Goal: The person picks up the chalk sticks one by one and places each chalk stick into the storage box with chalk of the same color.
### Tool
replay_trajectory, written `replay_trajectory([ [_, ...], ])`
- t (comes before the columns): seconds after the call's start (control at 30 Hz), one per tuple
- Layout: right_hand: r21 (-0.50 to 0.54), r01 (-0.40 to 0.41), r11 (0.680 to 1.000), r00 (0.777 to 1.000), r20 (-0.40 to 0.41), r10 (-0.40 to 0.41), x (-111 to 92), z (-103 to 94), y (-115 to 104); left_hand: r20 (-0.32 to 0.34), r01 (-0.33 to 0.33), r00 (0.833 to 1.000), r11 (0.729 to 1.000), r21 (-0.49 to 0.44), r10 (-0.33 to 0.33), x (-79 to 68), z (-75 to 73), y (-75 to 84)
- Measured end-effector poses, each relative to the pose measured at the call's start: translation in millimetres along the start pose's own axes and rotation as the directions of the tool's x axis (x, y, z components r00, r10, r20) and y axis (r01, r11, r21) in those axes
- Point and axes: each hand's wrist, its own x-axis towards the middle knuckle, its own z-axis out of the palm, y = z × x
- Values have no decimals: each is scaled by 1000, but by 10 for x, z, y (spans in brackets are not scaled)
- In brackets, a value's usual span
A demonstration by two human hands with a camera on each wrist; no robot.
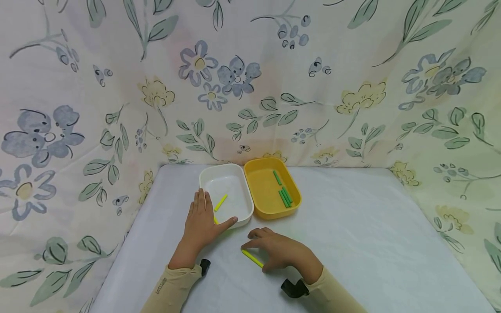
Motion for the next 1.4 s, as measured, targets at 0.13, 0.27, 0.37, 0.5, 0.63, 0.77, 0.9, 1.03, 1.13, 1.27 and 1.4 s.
replay_trajectory([
  [0.13,-6,-3,1000,1000,1,3,0,-7,-1,2,2,1000,1000,3,-2,2,-2,1],
  [0.27,4,-12,1000,1000,-1,12,6,-10,-2,13,9,1000,1000,6,-9,6,-4,5],
  [0.37,28,-20,999,1000,-3,20,13,-3,2,19,12,1000,1000,3,-12,6,-5,6],
  [0.5,56,-24,998,1000,-5,24,19,14,20,22,11,1000,1000,4,-11,3,4,5],
  [0.63,78,-23,997,1000,-10,24,22,25,35,14,6,1000,1000,10,-6,2,14,2],
  [0.77,75,-10,997,999,-43,13,10,23,50,10,6,1000,1000,8,-6,-1,12,5],
  [0.9,73,6,997,995,-100,1,-12,14,60,12,10,1000,1000,2,-10,-5,3,8],
  [1.03,72,30,997,983,-181,-17,-28,11,56,8,3,1000,1000,1,-3,-6,4,3],
  [1.13,70,42,997,969,-248,-24,-31,15,49,1,-4,1000,1000,1,4,-6,5,3],
  [1.27,97,51,994,952,-306,-19,-35,9,32,-3,-6,1000,1000,-1,6,-13,-6,14],
  [1.4,124,50,991,938,-347,-4,-40,-5,22,0,-2,1000,1000,-7,2,-24,-23,28],
])
